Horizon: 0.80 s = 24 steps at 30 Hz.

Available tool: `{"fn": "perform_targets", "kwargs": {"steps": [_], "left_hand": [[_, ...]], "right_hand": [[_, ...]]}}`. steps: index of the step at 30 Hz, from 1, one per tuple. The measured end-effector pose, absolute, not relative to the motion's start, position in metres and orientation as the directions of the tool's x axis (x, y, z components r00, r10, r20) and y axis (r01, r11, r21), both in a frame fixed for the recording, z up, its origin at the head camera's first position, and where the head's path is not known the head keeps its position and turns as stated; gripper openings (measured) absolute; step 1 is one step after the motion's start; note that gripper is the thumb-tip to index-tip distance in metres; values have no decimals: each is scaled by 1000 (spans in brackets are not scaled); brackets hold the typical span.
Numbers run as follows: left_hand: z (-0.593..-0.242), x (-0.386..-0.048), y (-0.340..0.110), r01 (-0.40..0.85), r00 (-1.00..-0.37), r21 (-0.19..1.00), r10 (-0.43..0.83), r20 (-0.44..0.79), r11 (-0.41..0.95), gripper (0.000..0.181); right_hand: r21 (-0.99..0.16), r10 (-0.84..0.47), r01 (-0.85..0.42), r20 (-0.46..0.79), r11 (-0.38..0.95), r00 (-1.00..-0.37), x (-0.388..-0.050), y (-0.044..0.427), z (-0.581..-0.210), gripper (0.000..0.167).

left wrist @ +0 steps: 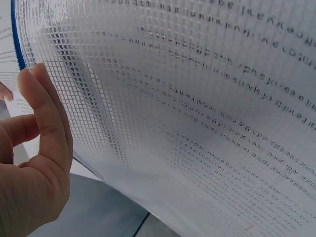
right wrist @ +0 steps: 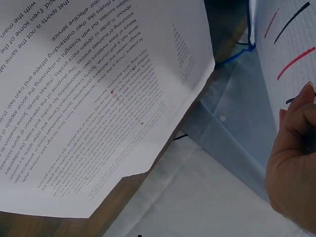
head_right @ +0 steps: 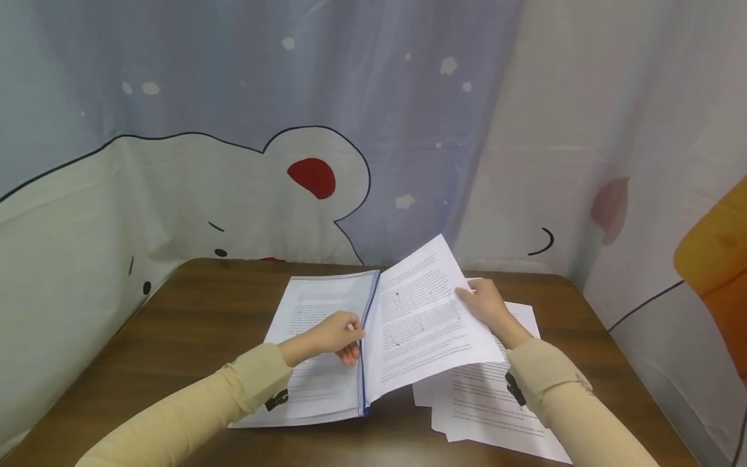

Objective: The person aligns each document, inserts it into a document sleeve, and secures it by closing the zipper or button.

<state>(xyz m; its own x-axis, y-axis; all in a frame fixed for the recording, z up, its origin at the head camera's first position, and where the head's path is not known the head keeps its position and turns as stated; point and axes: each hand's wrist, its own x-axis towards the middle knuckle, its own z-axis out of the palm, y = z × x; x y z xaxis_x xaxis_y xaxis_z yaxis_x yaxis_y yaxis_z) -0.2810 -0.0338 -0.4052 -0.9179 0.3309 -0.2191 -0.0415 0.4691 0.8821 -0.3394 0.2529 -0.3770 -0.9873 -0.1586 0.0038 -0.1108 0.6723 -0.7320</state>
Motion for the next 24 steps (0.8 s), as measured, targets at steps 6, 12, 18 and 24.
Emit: {"fn": "perform_targets", "kwargs": {"steps": [6, 12, 18, 24], "left_hand": [[-402, -282, -34, -59, -907, 881, 344, -244, 469, 21], [-398, -283, -37, -62, -902, 869, 345, -259, 491, 19], [-396, -283, -38, -55, -906, 865, 339, -253, 499, 21], [-395, -282, -36, -76, -896, 869, 348, -274, 488, 23]], "right_hand": [[-735, -177, -152, 44, 661, -983, -342, 252, -382, 43], [-725, -180, -164, 56, 669, -982, -344, 251, -385, 41], [-740, -133, -81, -11, 668, -991, -344, 249, -389, 46], [-750, -103, -35, -44, 660, -994, -344, 254, -394, 47]]}}
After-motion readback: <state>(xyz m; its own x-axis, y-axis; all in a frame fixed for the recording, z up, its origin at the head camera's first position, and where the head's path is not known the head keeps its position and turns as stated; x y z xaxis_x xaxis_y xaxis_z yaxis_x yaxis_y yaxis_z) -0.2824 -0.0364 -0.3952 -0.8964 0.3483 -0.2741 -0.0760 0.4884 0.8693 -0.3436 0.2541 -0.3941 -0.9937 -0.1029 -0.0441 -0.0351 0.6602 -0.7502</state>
